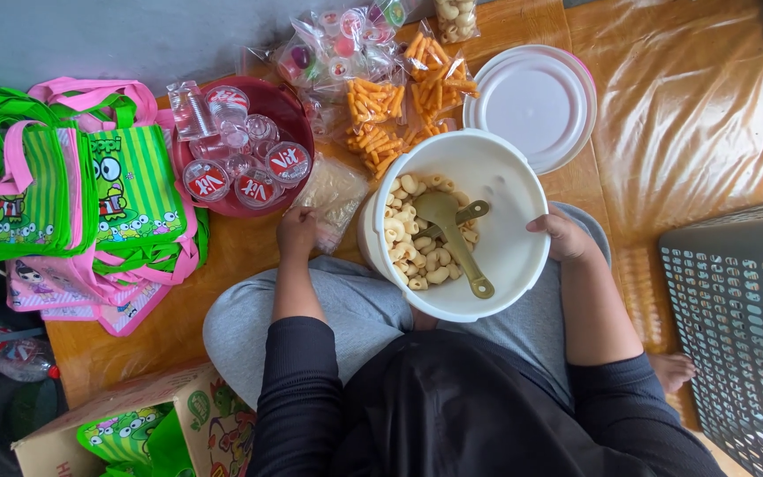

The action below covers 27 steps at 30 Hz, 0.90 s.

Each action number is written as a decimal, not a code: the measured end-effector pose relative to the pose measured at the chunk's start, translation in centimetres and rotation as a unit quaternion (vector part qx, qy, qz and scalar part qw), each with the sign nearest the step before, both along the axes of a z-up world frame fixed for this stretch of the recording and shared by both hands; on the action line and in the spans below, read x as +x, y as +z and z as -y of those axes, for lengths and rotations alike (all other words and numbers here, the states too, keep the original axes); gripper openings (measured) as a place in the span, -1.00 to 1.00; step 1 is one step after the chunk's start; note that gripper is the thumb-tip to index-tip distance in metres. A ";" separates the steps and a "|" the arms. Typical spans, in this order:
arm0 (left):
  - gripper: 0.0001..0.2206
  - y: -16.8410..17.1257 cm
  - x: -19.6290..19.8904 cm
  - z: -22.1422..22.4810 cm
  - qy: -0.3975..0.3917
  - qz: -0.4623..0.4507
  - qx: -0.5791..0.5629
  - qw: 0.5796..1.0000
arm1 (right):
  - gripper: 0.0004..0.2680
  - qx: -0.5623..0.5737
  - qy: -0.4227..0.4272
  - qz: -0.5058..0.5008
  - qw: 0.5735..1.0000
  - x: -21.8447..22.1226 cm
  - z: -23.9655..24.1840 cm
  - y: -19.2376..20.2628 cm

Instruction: The person scoops small ring-shaped snacks from a white bucket into clear plastic cups using a green scoop, then places the filled cups on the floor. The person repeats this process multiple times.

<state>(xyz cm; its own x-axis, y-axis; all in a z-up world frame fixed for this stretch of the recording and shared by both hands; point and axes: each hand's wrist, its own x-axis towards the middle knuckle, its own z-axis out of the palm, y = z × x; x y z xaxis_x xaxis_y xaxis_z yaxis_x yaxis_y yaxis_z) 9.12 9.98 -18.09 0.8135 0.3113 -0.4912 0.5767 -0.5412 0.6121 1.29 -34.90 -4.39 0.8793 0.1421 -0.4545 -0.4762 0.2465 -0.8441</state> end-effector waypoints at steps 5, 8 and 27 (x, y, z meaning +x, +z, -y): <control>-0.69 -1.8 -0.6 0.0 -0.196 -0.014 0.114 0.974 | -0.54 -0.007 0.004 0.003 1.000 -0.3 0.7 -1.7; -0.74 4.6 -0.8 2.6 -0.155 0.014 0.142 0.978 | -0.53 -0.013 0.000 0.005 1.000 -0.4 0.5 -1.7; -0.28 6.3 -1.0 4.7 -0.181 0.070 0.212 0.958 | -0.49 -0.015 -0.007 -0.022 1.000 -0.4 1.4 -3.4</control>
